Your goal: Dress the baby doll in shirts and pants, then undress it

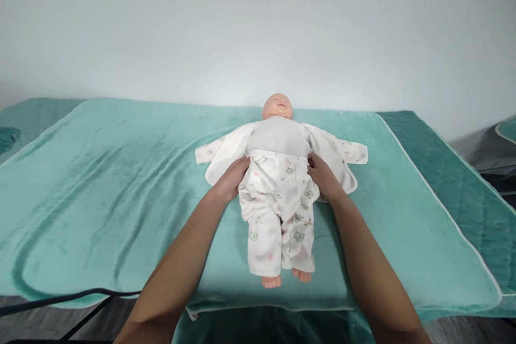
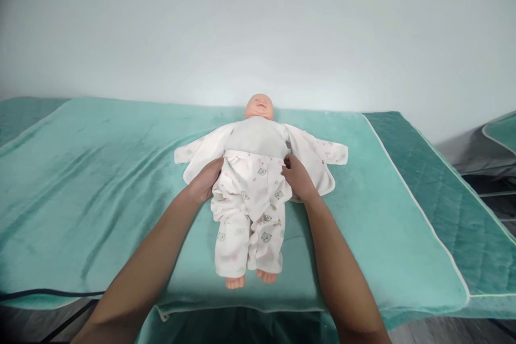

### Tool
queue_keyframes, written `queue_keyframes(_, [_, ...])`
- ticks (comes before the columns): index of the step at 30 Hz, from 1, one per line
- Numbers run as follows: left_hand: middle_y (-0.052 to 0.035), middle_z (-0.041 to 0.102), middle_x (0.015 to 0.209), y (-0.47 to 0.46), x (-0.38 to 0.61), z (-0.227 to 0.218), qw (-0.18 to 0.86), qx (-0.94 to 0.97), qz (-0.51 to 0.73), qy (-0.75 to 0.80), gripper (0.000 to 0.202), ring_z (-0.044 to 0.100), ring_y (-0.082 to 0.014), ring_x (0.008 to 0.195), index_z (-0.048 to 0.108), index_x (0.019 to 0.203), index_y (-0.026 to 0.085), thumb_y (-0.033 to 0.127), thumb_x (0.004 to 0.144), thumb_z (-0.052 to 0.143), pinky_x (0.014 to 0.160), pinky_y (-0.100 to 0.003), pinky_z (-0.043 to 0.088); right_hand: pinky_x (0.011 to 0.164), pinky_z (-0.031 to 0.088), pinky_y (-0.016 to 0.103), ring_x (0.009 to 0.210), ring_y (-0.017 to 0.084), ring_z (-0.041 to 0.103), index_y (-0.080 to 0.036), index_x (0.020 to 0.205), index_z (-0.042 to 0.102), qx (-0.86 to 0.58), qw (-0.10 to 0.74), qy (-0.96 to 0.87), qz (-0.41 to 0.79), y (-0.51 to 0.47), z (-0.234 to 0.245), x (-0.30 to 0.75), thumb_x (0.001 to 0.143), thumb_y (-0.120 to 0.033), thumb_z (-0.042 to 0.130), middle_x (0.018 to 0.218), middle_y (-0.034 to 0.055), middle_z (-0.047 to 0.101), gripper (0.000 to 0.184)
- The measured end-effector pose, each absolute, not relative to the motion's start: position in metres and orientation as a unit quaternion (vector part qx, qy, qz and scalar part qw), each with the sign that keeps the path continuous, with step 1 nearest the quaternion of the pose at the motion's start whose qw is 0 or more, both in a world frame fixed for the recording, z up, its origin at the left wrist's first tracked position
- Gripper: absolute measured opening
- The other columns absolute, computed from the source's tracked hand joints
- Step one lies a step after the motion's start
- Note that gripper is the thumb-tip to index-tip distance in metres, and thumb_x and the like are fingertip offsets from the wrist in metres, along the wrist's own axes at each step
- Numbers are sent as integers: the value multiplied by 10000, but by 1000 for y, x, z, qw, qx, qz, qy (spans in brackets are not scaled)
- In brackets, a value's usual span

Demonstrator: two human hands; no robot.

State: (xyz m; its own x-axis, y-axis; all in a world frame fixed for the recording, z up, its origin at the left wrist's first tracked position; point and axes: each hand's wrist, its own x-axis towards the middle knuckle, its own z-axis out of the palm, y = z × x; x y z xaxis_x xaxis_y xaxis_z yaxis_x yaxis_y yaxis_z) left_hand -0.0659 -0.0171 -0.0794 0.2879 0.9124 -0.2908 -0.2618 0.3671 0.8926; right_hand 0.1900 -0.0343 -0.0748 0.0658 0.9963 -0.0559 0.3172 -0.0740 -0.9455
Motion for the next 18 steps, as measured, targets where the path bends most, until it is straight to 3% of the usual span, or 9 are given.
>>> queue_keyframes(8, [-75,775,1041,-18,-57,-75,745,321,459,361,425,712,-286,1040,715,1158,159,346,777,720,953,-390,553,858,559,416,999,254,668,-263,1057,629,-451,508,-432,593,-38,-73,180,670,-182,769,1075,38,726,420])
queue_keyframes(18, [-77,773,1022,-20,-61,-75,704,363,476,383,423,699,-308,1080,735,1108,178,437,773,743,976,-418,550,895,577,435,1113,279,672,-259,1035,697,-387,544,-397,630,-39,-66,179,634,-174,791,1108,36,754,420])
